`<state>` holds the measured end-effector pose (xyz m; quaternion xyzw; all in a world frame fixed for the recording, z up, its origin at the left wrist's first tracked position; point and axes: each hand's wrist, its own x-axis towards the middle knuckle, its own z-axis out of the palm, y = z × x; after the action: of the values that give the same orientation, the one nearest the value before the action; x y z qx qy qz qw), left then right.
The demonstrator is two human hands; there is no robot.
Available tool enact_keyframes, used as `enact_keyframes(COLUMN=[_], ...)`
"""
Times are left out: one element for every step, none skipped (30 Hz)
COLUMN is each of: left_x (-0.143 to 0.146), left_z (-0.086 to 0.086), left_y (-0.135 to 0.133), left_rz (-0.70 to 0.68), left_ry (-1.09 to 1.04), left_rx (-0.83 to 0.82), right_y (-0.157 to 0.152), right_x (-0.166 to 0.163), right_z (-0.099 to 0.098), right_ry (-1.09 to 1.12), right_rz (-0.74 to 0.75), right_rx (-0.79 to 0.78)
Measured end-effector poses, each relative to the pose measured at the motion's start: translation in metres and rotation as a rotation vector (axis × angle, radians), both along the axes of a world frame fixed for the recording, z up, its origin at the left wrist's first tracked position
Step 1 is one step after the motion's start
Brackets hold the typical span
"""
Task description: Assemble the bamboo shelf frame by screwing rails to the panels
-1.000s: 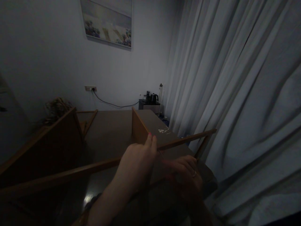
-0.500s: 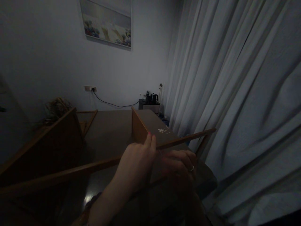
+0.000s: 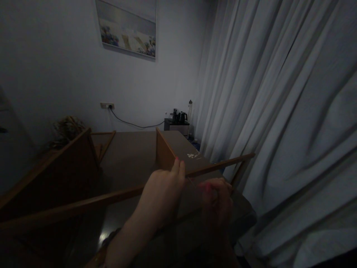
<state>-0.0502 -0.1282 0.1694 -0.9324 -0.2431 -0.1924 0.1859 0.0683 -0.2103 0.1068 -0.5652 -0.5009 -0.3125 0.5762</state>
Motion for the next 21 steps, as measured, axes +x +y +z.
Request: enact_keyframes(left_x=[0.000, 0.001, 0.001, 0.001, 0.001, 0.000, 0.000, -0.001, -0.001, -0.001, -0.001, -0.001, -0.001, 0.000, 0.000, 0.000, 0.001, 0.001, 0.000, 0.000, 0.000], left_z=[0.000, -0.001, -0.001, 0.000, 0.000, 0.000, 0.001, 0.001, 0.002, 0.002, 0.002, 0.002, 0.002, 0.002, 0.002, 0.001, 0.001, 0.001, 0.001, 0.001, 0.001], left_y=[0.000, 0.001, 0.001, 0.001, 0.001, 0.001, 0.001, 0.001, 0.001, 0.001, 0.001, 0.001, 0.001, 0.001, 0.001, 0.001, 0.001, 0.001, 0.001, 0.001, 0.001], left_rz=[0.005, 0.008, 0.008, 0.009, 0.011, 0.014, 0.017, 0.020, 0.022, 0.024, 0.022, 0.021, 0.021, 0.022, 0.024, 0.023, 0.021, 0.015, 0.010, 0.007, 0.006], left_ry=[-0.003, -0.003, -0.003, -0.001, 0.003, 0.009, 0.019, 0.031, 0.040, 0.043, 0.040, 0.036, 0.029, 0.023, 0.023, 0.024, 0.025, 0.021, 0.016, 0.008, 0.001], left_rx=[0.004, 0.006, 0.007, 0.007, 0.005, 0.002, -0.003, -0.009, -0.013, -0.016, -0.015, -0.016, -0.016, -0.014, -0.016, -0.017, -0.017, -0.013, -0.008, -0.003, 0.001], right_y=[-0.001, -0.002, -0.003, -0.005, -0.008, -0.011, -0.014, -0.017, -0.019, -0.021, -0.023, -0.024, -0.024, -0.024, -0.024, -0.024, -0.023, -0.022, -0.021, -0.020, -0.018], right_x=[0.002, 0.005, 0.008, 0.010, 0.013, 0.016, 0.019, 0.021, 0.024, 0.026, 0.029, 0.031, 0.032, 0.033, 0.032, 0.031, 0.029, 0.026, 0.022, 0.018, 0.014], right_z=[0.000, 0.001, 0.003, 0.005, 0.007, 0.009, 0.011, 0.013, 0.013, 0.013, 0.013, 0.012, 0.011, 0.010, 0.009, 0.009, 0.009, 0.009, 0.010, 0.011, 0.011], right_ry=[-0.017, -0.041, -0.078, -0.131, -0.197, -0.273, -0.349, -0.422, -0.481, -0.521, -0.548, -0.557, -0.551, -0.535, -0.511, -0.486, -0.459, -0.427, -0.391, -0.351, -0.306], right_rz=[0.005, 0.013, 0.019, 0.022, 0.017, 0.003, -0.018, -0.041, -0.065, -0.089, -0.109, -0.123, -0.134, -0.139, -0.138, -0.129, -0.110, -0.082, -0.049, -0.014, 0.014], right_rx=[0.020, 0.034, 0.043, 0.047, 0.045, 0.034, 0.010, -0.016, -0.038, -0.062, -0.077, -0.081, -0.077, -0.070, -0.065, -0.062, -0.065, -0.082, -0.096, -0.115, -0.134])
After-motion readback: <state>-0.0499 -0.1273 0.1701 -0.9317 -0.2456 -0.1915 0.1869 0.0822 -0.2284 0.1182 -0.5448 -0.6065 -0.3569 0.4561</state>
